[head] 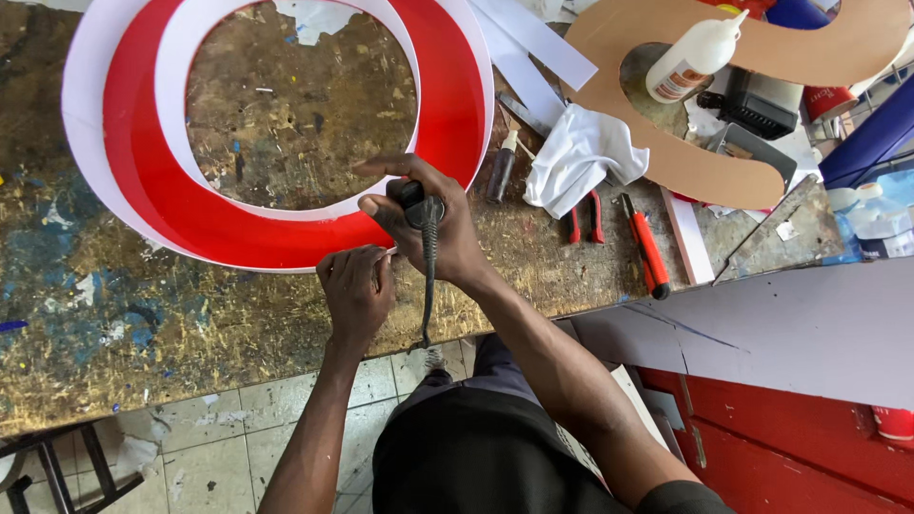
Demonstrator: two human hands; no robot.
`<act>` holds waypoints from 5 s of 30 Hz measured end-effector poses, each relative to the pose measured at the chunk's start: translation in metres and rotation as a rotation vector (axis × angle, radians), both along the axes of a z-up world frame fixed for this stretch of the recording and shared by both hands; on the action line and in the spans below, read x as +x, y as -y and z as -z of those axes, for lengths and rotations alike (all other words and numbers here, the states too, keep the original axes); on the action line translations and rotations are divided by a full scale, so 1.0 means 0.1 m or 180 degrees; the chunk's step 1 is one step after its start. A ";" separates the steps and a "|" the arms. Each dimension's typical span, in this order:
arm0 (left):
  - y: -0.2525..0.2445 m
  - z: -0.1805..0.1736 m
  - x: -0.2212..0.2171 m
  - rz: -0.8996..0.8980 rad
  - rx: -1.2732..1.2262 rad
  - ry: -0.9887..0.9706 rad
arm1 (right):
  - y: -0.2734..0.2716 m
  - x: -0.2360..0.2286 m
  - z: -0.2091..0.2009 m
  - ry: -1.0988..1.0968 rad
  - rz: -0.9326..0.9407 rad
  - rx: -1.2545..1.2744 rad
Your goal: The person uses a hot glue gun to apply adhesive along the edge of a red and white circular object. They then press a white strip onto the glued area and wipe the surface with a white cloth to smooth the bond.
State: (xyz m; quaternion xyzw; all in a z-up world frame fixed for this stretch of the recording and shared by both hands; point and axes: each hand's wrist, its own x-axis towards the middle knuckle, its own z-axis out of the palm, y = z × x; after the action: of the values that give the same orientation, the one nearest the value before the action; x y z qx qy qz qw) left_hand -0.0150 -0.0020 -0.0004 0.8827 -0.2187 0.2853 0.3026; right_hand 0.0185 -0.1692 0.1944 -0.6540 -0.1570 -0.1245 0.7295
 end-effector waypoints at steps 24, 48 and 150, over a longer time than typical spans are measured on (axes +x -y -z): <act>0.00 -0.05 -0.01 0.0094 -0.0246 -0.0133 | 0.03 0.01 0.08 0.0196 0.0028 -0.0053; 0.02 -0.08 -0.02 0.0014 -0.0257 -0.0125 | -0.02 0.04 0.11 0.0269 0.0056 0.0048; -0.08 -0.26 0.25 0.0154 0.0444 -0.0177 | 0.66 0.47 -0.02 0.0794 -0.0007 -0.0535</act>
State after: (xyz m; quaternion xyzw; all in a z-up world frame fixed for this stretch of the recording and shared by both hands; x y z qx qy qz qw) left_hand 0.0097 0.0058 0.0253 0.9037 -0.2507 0.2374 0.2531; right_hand 0.0657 -0.2357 0.1960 -0.6920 -0.2570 -0.1905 0.6471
